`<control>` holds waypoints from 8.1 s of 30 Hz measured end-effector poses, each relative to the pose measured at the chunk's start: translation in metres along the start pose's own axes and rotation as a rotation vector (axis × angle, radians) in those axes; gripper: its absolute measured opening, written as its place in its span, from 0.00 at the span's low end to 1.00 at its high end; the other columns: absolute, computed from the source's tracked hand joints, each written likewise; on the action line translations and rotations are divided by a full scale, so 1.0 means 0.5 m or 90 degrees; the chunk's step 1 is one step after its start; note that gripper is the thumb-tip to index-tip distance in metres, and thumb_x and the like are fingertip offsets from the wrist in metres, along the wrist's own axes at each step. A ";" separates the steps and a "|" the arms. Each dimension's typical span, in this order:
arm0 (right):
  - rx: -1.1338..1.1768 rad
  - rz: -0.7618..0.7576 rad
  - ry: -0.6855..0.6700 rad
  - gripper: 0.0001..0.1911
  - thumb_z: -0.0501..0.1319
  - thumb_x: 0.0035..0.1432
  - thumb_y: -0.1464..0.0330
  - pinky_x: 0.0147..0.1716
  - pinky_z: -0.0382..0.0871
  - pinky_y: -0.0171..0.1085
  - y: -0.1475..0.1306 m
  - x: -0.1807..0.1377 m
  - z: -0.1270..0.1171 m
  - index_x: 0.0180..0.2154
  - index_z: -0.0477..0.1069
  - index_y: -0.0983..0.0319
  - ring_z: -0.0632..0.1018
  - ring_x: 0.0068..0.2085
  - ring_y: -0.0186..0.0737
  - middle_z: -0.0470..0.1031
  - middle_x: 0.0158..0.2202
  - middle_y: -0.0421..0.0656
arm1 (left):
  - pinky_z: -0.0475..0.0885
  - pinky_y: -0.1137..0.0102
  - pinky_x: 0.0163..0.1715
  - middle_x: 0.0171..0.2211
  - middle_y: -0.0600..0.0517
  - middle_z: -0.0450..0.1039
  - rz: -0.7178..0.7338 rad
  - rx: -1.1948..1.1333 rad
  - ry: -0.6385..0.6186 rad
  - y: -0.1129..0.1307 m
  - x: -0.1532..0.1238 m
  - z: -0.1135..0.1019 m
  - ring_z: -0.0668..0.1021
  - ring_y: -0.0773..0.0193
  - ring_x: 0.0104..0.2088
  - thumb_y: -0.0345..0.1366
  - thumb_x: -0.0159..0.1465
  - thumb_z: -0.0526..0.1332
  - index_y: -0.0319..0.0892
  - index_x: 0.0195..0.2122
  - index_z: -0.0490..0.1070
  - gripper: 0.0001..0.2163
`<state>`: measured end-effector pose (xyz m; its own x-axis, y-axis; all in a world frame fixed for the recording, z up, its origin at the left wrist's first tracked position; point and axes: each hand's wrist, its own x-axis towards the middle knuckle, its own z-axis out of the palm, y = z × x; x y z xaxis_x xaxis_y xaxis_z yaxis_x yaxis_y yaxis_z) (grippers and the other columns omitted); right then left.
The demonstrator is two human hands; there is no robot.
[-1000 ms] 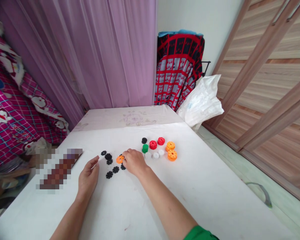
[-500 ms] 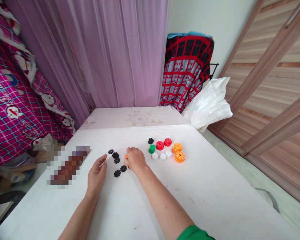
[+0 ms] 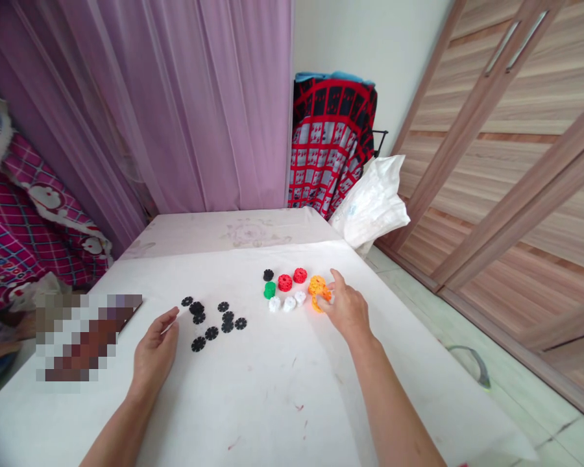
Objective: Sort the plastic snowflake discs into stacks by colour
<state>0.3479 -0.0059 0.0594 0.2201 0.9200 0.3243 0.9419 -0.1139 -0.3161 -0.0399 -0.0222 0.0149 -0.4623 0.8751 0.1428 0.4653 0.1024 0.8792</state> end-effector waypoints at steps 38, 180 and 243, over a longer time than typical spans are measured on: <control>0.329 0.003 0.047 0.14 0.49 0.55 0.67 0.35 0.73 0.39 -0.091 -0.144 0.128 0.42 0.67 0.60 0.77 0.34 0.36 0.68 0.58 0.52 | 0.50 0.48 0.63 0.65 0.41 0.58 0.208 0.417 -0.115 -0.041 0.050 0.008 0.60 0.50 0.65 0.50 0.66 0.47 0.40 0.62 0.61 0.28; 0.245 -0.181 0.018 0.14 0.60 0.57 0.64 0.47 0.64 0.34 -0.336 -0.075 0.190 0.45 0.75 0.57 0.73 0.45 0.39 0.74 0.42 0.43 | 0.71 0.56 0.52 0.45 0.47 0.79 0.343 0.258 -0.096 -0.057 0.070 0.016 0.78 0.54 0.48 0.40 0.62 0.53 0.45 0.41 0.77 0.15; -0.101 -0.114 -0.262 0.15 0.59 0.53 0.64 0.40 0.64 0.35 -0.250 0.188 0.087 0.44 0.76 0.56 0.76 0.46 0.42 0.76 0.48 0.43 | 0.73 0.61 0.51 0.44 0.51 0.80 0.242 0.134 -0.053 -0.075 0.108 0.026 0.80 0.58 0.45 0.42 0.62 0.53 0.47 0.40 0.78 0.15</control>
<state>0.2398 0.1110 0.0908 -0.0384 0.9988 -0.0296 0.9901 0.0341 -0.1364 -0.0723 0.0272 -0.0162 -0.1694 0.9035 0.3937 0.7377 -0.1486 0.6585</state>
